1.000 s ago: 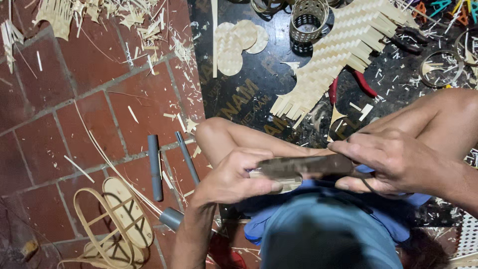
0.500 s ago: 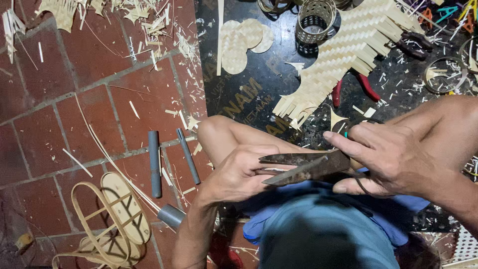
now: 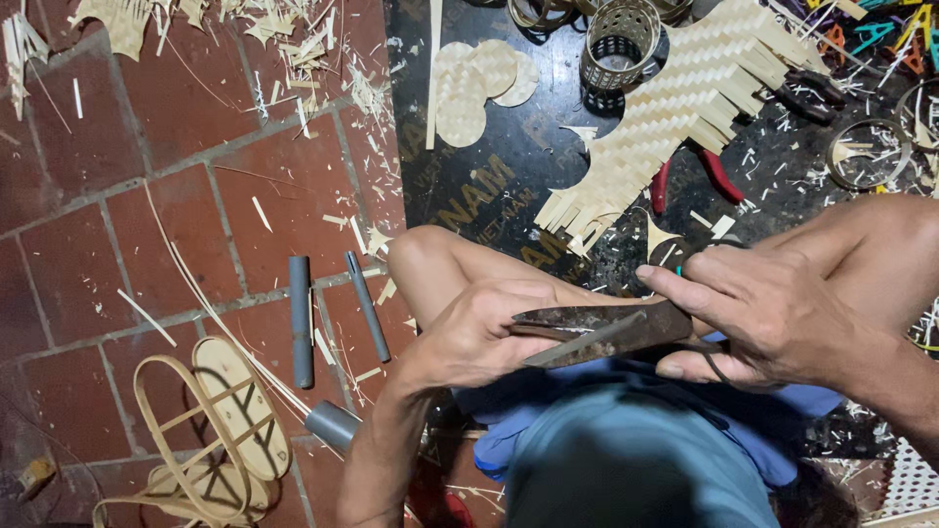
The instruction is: The person sits on the workshop floor with a woven bamboo mat on their lap, holding a round bamboo disc as a template and cutting around it with scissors to trim the mat into circular coasters. They rotate the disc, cut off excess woven strips, and set finished round pieces aside on the floor.
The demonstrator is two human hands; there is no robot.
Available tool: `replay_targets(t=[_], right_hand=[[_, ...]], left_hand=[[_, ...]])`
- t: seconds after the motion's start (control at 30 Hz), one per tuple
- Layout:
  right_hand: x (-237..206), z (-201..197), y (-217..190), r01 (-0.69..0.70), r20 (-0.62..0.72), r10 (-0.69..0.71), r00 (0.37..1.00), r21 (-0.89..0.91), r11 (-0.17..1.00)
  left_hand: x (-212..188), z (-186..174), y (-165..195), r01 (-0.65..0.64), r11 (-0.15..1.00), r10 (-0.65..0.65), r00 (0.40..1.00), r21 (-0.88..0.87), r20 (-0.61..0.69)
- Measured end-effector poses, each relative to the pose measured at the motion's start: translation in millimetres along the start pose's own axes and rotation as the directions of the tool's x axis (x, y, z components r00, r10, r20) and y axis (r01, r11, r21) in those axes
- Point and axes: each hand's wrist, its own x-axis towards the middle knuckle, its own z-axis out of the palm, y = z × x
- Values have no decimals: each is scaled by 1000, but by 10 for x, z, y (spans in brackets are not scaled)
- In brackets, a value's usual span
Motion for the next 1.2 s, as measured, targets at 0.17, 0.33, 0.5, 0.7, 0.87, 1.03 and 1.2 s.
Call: replay_targets(t=[0.17,0.33,0.5,0.7,0.87,1.03,1.2], right_hand=[[-52,67,55,-30,40,25,999,122,992],[-125,160,203,-7,45,-2,999,201,979],[-72,256,312,-258,20,268,963,349,901],[40,792,108,-504,164,716,678,813,291],[60,1079,249,-442,155,811,564,886,138],[-47,1276,330,-503,11,862,507,815,286],[-351,1274,675,-553,-110,937,331,782,286]], left_hand=[[13,-35,-50,-37,995,43,997,-91,70],[2,7,-145,146,934,-128,989,-325,76],[50,16,-420,193,896,-246,966,-400,-84],[201,255,-771,142,847,-356,867,-512,-348],[173,310,-1028,104,709,-455,822,-697,-341],[260,227,-1548,284,779,-534,768,-559,-355],[458,-652,-1978,367,862,-507,615,-350,-604]])
